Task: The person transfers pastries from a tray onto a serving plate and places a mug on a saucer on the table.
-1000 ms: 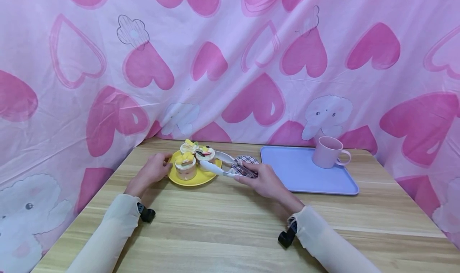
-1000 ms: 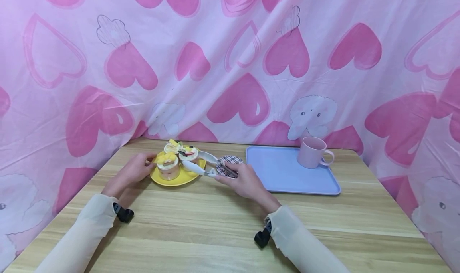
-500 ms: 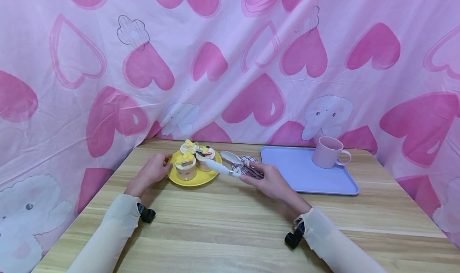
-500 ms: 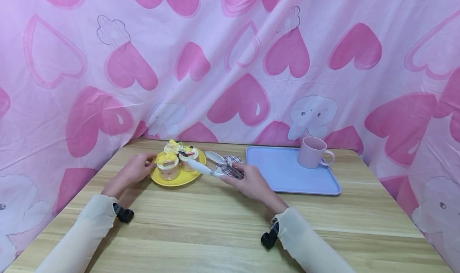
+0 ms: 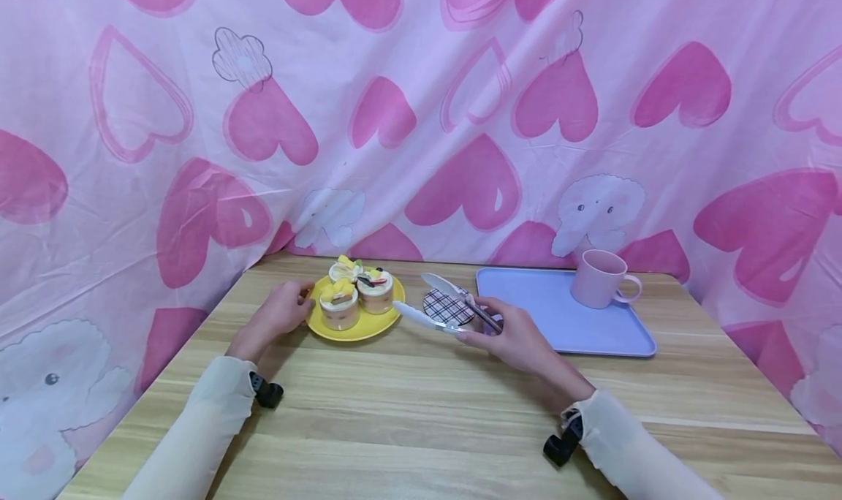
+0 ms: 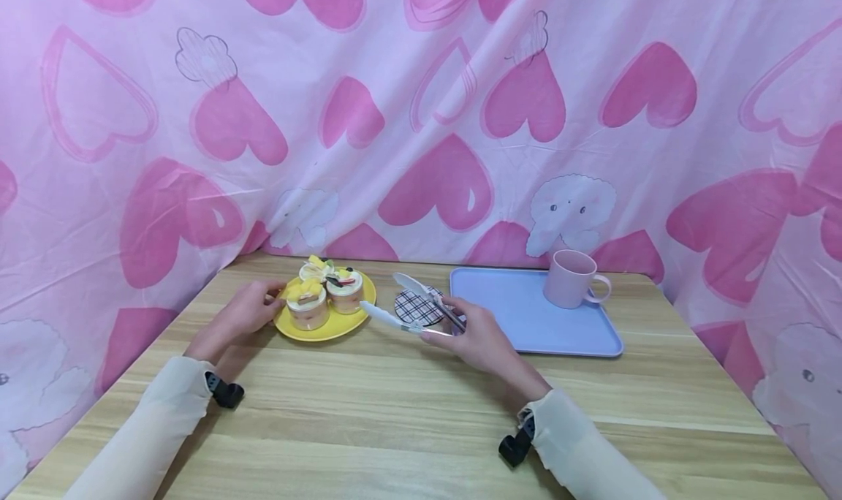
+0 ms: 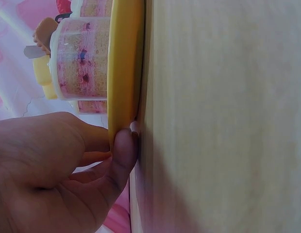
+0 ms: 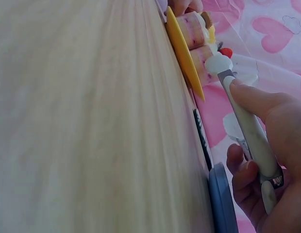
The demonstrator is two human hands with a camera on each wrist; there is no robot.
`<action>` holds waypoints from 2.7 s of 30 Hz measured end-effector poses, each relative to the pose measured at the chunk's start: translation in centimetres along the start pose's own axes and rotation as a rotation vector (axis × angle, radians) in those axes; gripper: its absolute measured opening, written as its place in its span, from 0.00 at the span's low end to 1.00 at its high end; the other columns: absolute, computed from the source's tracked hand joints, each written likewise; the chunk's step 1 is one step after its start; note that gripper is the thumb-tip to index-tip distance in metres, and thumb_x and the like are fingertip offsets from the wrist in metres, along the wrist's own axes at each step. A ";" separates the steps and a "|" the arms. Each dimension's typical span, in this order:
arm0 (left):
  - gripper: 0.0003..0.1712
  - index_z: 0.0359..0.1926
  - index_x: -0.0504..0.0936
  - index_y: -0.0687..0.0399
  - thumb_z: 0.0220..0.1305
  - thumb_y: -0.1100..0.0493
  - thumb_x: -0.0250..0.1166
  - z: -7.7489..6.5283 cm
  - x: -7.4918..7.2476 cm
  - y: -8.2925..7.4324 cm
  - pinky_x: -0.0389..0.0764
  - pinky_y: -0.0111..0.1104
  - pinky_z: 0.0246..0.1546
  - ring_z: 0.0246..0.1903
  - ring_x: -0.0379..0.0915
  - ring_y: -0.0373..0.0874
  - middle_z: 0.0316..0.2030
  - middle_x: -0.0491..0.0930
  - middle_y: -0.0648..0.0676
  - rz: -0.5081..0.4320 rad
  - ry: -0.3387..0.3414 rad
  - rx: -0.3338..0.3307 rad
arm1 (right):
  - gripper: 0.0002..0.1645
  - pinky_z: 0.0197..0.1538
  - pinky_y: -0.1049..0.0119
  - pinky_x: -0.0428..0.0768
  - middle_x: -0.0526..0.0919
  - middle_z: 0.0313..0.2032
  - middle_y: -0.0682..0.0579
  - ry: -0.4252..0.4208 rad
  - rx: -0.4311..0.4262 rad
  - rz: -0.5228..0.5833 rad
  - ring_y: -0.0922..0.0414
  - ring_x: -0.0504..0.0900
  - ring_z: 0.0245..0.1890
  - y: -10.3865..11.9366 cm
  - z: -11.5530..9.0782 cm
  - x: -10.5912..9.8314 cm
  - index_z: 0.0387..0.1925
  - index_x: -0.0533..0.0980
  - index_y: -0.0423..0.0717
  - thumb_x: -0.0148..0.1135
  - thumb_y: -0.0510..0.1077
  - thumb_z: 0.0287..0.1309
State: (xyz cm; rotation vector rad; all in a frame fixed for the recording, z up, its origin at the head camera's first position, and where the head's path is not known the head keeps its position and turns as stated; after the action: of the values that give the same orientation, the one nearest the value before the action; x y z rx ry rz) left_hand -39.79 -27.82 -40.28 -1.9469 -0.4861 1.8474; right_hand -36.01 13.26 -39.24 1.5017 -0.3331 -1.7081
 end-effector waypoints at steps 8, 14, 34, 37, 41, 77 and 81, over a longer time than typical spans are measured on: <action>0.31 0.77 0.66 0.74 0.79 0.65 0.59 0.0 0.0 0.0 0.84 0.55 0.65 0.61 0.79 0.62 0.70 0.74 0.76 0.004 0.000 0.002 | 0.54 0.38 0.66 0.80 0.86 0.47 0.48 -0.019 0.030 -0.001 0.55 0.80 0.40 -0.9 -0.9 -1.2 0.73 0.76 0.52 0.83 0.69 0.50; 0.31 0.78 0.66 0.73 0.79 0.65 0.59 0.1 0.0 -0.1 0.84 0.55 0.66 0.59 0.79 0.60 0.70 0.75 0.75 0.001 0.001 -0.006 | 0.54 0.34 0.67 0.80 0.86 0.45 0.49 -0.021 0.035 -0.003 0.54 0.80 0.39 -1.2 -1.4 -1.7 0.74 0.75 0.51 0.84 0.69 0.50; 0.31 0.78 0.66 0.74 0.80 0.65 0.58 -0.1 0.0 -0.1 0.84 0.55 0.66 0.62 0.79 0.62 0.70 0.74 0.76 -0.002 0.006 -0.007 | 0.54 0.45 0.63 0.80 0.85 0.51 0.43 -0.044 0.084 -0.081 0.51 0.80 0.46 -2.9 -4.2 -4.8 0.76 0.72 0.51 0.80 0.69 0.56; 0.31 0.78 0.66 0.74 0.80 0.65 0.58 0.0 0.0 -0.1 0.84 0.56 0.66 0.63 0.78 0.63 0.70 0.74 0.76 -0.003 0.004 -0.003 | 0.54 0.53 0.54 0.83 0.85 0.60 0.41 -0.054 0.078 -0.114 0.48 0.81 0.52 -3.1 -4.5 -5.3 0.76 0.72 0.48 0.79 0.70 0.56; 0.31 0.77 0.66 0.75 0.80 0.65 0.58 -0.1 0.0 0.0 0.84 0.56 0.66 0.63 0.78 0.64 0.70 0.74 0.76 0.001 0.004 0.002 | 0.55 0.58 0.47 0.83 0.84 0.64 0.39 -0.061 0.071 -0.146 0.46 0.82 0.55 -3.5 -4.7 -5.7 0.76 0.72 0.47 0.80 0.70 0.55; 0.32 0.79 0.64 0.72 0.80 0.64 0.58 -0.2 0.2 0.3 0.84 0.55 0.66 0.59 0.78 0.61 0.70 0.74 0.75 -0.014 0.016 -0.021 | 0.38 0.32 0.70 0.80 0.84 0.40 0.48 -0.162 0.060 -0.079 0.61 0.80 0.33 -4.6 -7.3 -9.5 0.68 0.73 0.45 0.76 0.58 0.66; 0.32 0.79 0.64 0.72 0.80 0.64 0.58 -0.1 0.2 0.2 0.84 0.55 0.65 0.59 0.78 0.61 0.70 0.74 0.75 -0.008 0.016 -0.017 | 0.28 0.32 0.69 0.77 0.80 0.34 0.48 -0.177 0.047 -0.101 0.59 0.77 0.33 -4.7 -7.7 -10.0 0.53 0.76 0.44 0.77 0.58 0.65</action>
State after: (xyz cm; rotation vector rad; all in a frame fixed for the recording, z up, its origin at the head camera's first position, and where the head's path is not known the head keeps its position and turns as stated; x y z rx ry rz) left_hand -39.71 -27.89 -40.52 -1.9664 -0.5055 1.8265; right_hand -31.22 25.69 -37.35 1.4246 -0.3977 -1.9310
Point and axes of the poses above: each hand's wrist, its own z-axis towards the middle knuckle, its own x-axis out of the palm, y = z × x, the point moved 10 cm from there along z, towards the middle knuckle
